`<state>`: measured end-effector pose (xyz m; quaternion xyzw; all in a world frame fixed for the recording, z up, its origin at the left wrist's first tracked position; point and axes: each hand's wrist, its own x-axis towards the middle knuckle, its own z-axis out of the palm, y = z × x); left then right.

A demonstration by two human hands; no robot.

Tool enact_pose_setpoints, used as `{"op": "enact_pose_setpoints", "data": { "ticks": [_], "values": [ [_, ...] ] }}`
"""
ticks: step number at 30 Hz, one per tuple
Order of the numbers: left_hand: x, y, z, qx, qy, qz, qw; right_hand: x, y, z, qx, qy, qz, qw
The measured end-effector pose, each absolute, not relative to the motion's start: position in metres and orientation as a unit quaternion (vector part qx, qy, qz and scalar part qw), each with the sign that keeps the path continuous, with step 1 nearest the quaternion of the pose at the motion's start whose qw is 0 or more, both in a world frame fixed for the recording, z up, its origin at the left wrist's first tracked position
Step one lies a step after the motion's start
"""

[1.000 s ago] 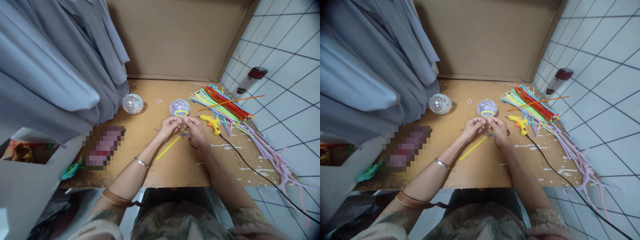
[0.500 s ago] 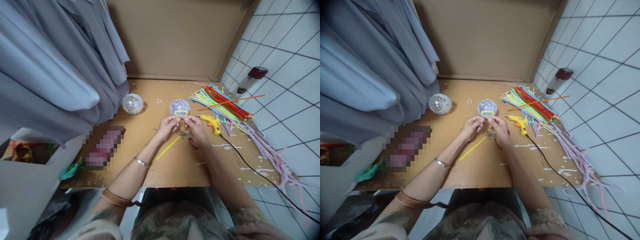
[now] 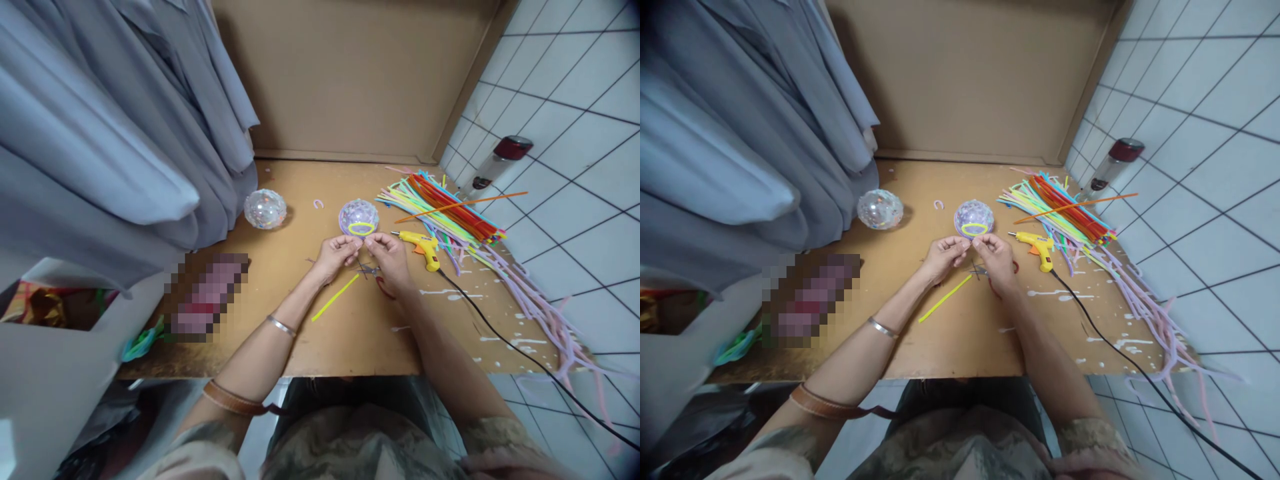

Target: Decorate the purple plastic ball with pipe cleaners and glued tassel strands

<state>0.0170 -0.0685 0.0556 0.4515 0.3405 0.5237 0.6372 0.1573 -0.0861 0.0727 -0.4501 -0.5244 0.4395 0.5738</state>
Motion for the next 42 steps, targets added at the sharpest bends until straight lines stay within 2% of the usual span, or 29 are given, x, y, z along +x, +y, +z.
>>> {"op": "enact_pose_setpoints", "data": {
  "ticks": [30, 42],
  "values": [
    [0.0139, -0.0691, 0.0559, 0.437, 0.337, 0.552, 0.625, 0.1569, -0.0893, 0.0747, -0.448, -0.525, 0.436, 0.577],
    [0.0132, -0.0684, 0.0555, 0.407, 0.334, 0.522, 0.671, 0.1571, -0.0858, 0.0703, -0.418, -0.527, 0.446, 0.591]
  ]
}}
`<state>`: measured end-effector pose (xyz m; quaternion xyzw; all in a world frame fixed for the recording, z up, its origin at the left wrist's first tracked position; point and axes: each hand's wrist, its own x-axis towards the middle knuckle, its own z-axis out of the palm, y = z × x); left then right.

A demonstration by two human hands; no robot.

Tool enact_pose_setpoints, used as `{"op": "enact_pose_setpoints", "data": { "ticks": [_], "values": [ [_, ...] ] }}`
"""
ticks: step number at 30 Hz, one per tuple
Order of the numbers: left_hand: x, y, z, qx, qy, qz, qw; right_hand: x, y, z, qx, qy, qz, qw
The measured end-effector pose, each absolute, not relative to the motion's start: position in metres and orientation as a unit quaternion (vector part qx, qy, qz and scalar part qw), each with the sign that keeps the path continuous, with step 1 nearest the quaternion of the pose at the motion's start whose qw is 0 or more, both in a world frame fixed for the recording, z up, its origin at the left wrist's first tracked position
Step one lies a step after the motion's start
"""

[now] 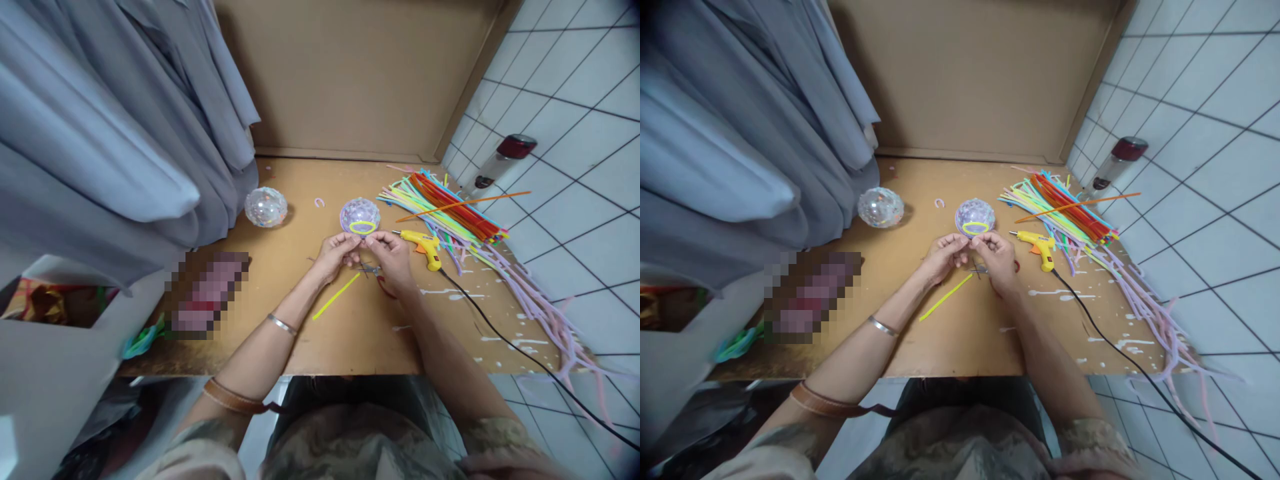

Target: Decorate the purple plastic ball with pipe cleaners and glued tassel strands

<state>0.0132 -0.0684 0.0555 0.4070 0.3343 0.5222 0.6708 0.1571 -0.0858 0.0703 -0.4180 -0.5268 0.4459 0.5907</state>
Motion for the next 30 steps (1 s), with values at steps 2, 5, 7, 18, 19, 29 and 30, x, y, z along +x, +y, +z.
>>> {"op": "enact_pose_setpoints", "data": {
  "ticks": [2, 5, 7, 18, 19, 29, 30],
  "values": [
    [0.012, -0.068, 0.056, 0.393, 0.344, 0.536, 0.663, 0.159, -0.088, 0.074, -0.385, -0.513, 0.473, 0.604],
    [0.011, -0.068, 0.057, 0.374, 0.353, 0.551, 0.657, 0.160, -0.091, 0.076, -0.359, -0.516, 0.502, 0.594],
    [0.011, -0.068, 0.058, 0.373, 0.346, 0.545, 0.666, 0.160, -0.090, 0.075, -0.380, -0.535, 0.486, 0.578],
    [0.016, -0.072, 0.060, 0.411, 0.319, 0.519, 0.678, 0.157, -0.082, 0.066, -0.434, -0.575, 0.362, 0.592],
    [0.015, -0.072, 0.060, 0.413, 0.323, 0.517, 0.676, 0.156, -0.082, 0.066, -0.436, -0.571, 0.358, 0.596],
    [0.016, -0.069, 0.055, 0.422, 0.338, 0.507, 0.671, 0.156, -0.080, 0.063, -0.450, -0.567, 0.344, 0.599],
    [0.016, -0.069, 0.054, 0.422, 0.339, 0.507, 0.671, 0.156, -0.080, 0.063, -0.447, -0.564, 0.345, 0.603]
  ]
}}
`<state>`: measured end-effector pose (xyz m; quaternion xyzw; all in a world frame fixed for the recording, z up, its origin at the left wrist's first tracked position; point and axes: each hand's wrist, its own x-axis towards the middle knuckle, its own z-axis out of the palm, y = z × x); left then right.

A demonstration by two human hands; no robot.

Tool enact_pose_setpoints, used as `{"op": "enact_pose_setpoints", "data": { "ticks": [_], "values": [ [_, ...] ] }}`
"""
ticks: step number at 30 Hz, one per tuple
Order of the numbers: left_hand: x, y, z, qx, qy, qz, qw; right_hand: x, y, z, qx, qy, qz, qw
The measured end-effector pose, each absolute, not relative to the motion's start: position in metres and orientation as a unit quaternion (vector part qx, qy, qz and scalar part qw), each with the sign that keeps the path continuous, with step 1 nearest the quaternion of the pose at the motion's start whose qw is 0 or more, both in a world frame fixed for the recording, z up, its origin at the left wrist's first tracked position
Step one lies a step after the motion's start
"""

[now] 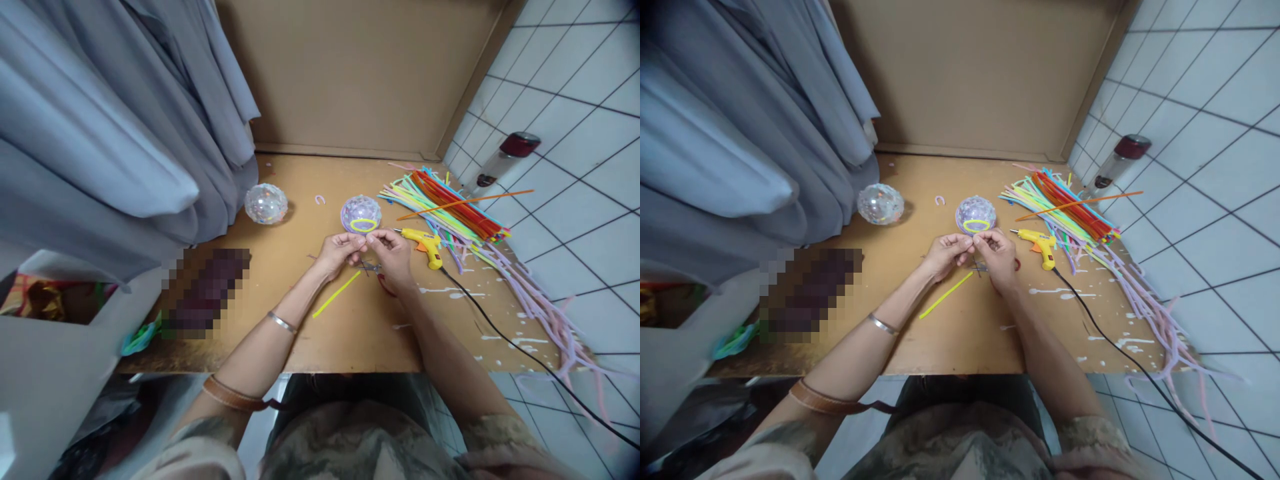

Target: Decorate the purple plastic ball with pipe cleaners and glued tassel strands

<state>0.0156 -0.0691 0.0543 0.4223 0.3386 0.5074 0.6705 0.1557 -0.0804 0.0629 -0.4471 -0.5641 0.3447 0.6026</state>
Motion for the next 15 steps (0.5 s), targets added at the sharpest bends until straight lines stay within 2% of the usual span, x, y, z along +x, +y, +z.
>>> {"op": "enact_pose_setpoints", "data": {
  "ticks": [15],
  "values": [
    [0.0136, -0.0697, 0.0576, 0.465, 0.326, 0.504, 0.650, 0.1553, -0.0812, 0.0640, -0.435, -0.566, 0.390, 0.582]
  ]
}}
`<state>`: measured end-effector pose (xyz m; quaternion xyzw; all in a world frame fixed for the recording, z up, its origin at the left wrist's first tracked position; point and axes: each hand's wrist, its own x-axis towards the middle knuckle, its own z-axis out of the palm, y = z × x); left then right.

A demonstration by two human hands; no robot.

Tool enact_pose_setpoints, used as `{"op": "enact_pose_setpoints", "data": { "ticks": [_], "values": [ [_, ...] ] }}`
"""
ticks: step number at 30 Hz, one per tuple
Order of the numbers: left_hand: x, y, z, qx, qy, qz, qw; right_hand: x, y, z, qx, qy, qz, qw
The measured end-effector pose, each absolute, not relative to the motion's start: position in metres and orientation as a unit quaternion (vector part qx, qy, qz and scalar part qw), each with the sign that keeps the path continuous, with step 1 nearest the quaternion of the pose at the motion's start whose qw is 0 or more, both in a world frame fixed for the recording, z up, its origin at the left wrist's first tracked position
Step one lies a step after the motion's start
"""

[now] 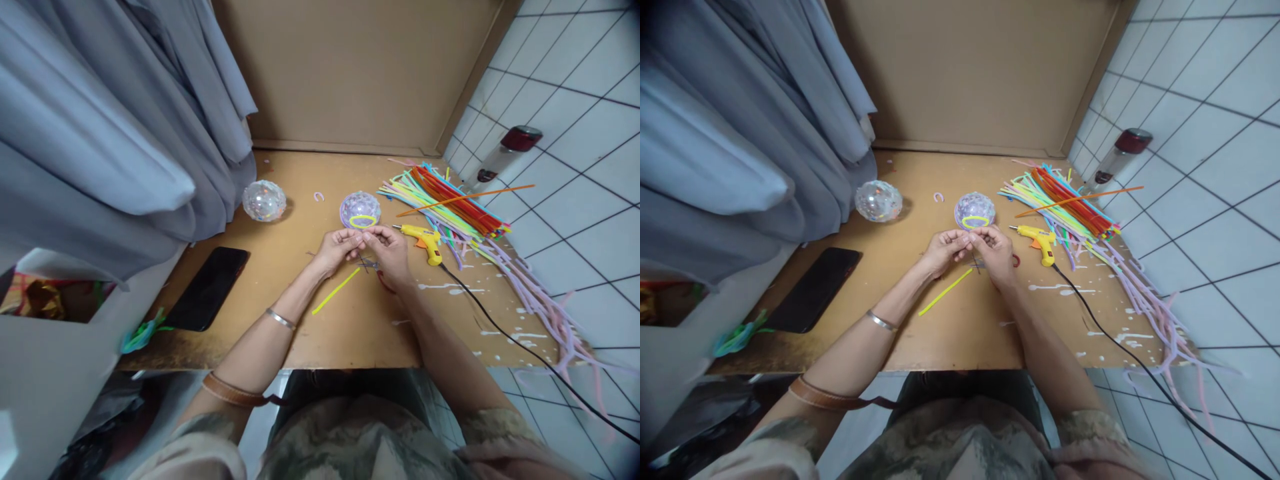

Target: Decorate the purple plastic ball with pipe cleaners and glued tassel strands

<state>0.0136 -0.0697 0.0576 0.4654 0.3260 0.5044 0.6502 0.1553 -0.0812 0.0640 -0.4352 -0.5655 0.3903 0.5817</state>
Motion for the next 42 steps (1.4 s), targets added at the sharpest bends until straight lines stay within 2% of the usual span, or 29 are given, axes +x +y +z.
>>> {"op": "enact_pose_setpoints", "data": {
  "ticks": [7, 10, 12, 17, 19, 25, 28, 38, 42],
  "values": [
    [0.015, -0.073, 0.061, 0.478, 0.319, 0.503, 0.645, 0.158, -0.081, 0.066, -0.447, -0.560, 0.391, 0.578],
    [0.013, -0.072, 0.061, 0.462, 0.326, 0.532, 0.631, 0.168, -0.077, 0.065, -0.468, -0.597, 0.358, 0.545],
    [0.012, -0.070, 0.061, 0.452, 0.336, 0.548, 0.619, 0.176, -0.074, 0.064, -0.500, -0.659, 0.304, 0.473],
    [0.011, -0.066, 0.055, 0.450, 0.343, 0.560, 0.605, 0.182, -0.076, 0.065, -0.575, -0.768, 0.178, 0.220],
    [0.012, -0.065, 0.054, 0.455, 0.339, 0.560, 0.603, 0.178, -0.078, 0.068, -0.576, -0.783, 0.169, 0.163],
    [0.012, -0.067, 0.054, 0.459, 0.339, 0.555, 0.605, 0.166, -0.083, 0.074, -0.615, -0.778, 0.113, 0.061],
    [0.012, -0.068, 0.055, 0.455, 0.348, 0.553, 0.605, 0.164, -0.083, 0.074, -0.610, -0.783, 0.110, 0.054],
    [0.013, -0.065, 0.054, 0.419, 0.344, 0.574, 0.614, 0.171, -0.079, 0.067, -0.607, -0.772, 0.152, 0.115],
    [0.013, -0.064, 0.053, 0.408, 0.344, 0.585, 0.611, 0.173, -0.075, 0.059, -0.604, -0.751, 0.190, 0.185]
  ]
}}
